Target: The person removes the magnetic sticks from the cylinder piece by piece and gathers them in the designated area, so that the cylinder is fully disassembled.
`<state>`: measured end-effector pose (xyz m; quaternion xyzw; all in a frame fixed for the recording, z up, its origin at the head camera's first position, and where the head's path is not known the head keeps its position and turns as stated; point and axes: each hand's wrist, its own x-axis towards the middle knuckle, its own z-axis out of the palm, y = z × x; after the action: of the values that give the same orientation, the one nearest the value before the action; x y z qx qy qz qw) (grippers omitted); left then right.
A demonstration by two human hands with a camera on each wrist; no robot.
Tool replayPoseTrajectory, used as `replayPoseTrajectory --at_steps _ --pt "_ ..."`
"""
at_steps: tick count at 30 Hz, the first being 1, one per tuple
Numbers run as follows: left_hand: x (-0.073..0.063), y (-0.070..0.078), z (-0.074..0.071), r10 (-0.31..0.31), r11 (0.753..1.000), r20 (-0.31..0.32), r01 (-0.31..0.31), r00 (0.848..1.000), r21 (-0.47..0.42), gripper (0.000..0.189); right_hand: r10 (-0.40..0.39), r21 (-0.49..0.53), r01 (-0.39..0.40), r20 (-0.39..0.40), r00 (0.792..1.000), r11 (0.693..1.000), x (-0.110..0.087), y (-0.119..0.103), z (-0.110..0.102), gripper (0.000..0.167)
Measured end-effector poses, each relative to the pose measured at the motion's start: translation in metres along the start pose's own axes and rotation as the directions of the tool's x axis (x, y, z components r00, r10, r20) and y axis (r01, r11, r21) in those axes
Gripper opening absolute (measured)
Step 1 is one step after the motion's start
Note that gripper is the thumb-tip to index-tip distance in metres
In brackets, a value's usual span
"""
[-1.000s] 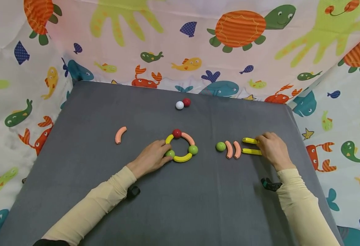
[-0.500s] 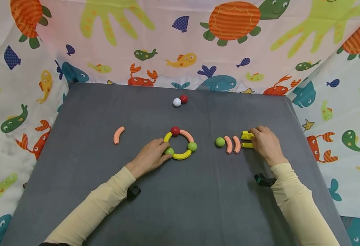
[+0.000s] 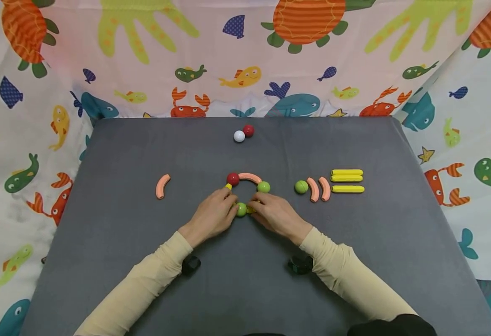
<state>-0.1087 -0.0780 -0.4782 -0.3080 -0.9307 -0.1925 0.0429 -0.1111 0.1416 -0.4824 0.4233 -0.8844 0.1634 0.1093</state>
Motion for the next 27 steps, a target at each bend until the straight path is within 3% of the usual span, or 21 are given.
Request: replayPoseTrajectory --at_steps 6,9,17,23,27 --pt "0.001 -0.004 0.004 0.118 0.992 0.027 -0.119 0.993 0.043 0.025 0.003 -0.050 -0.004 -0.032 0.999 0.999 -0.002 0.003 0.009 0.016" --pt "0.002 -0.002 0.008 0.137 0.990 0.034 -0.138 0.990 0.042 0.028 -0.004 -0.088 -0.001 -0.056 0.998 0.996 -0.002 0.003 0.016 0.016" --pt "0.001 -0.004 0.003 0.115 0.993 0.035 -0.115 0.993 0.009 0.027 -0.015 -0.108 0.009 -0.063 0.998 0.994 -0.001 0.004 0.022 0.005" --pt "-0.001 -0.017 -0.007 0.029 1.000 0.079 -0.029 0.996 -0.005 0.028 -0.011 -0.119 0.007 -0.034 0.999 0.993 -0.006 0.006 0.012 0.011" --pt "-0.004 -0.024 -0.010 0.018 0.999 0.106 -0.012 0.994 -0.050 0.035 0.015 -0.068 -0.017 -0.037 0.999 0.998 -0.007 0.008 0.005 0.019"
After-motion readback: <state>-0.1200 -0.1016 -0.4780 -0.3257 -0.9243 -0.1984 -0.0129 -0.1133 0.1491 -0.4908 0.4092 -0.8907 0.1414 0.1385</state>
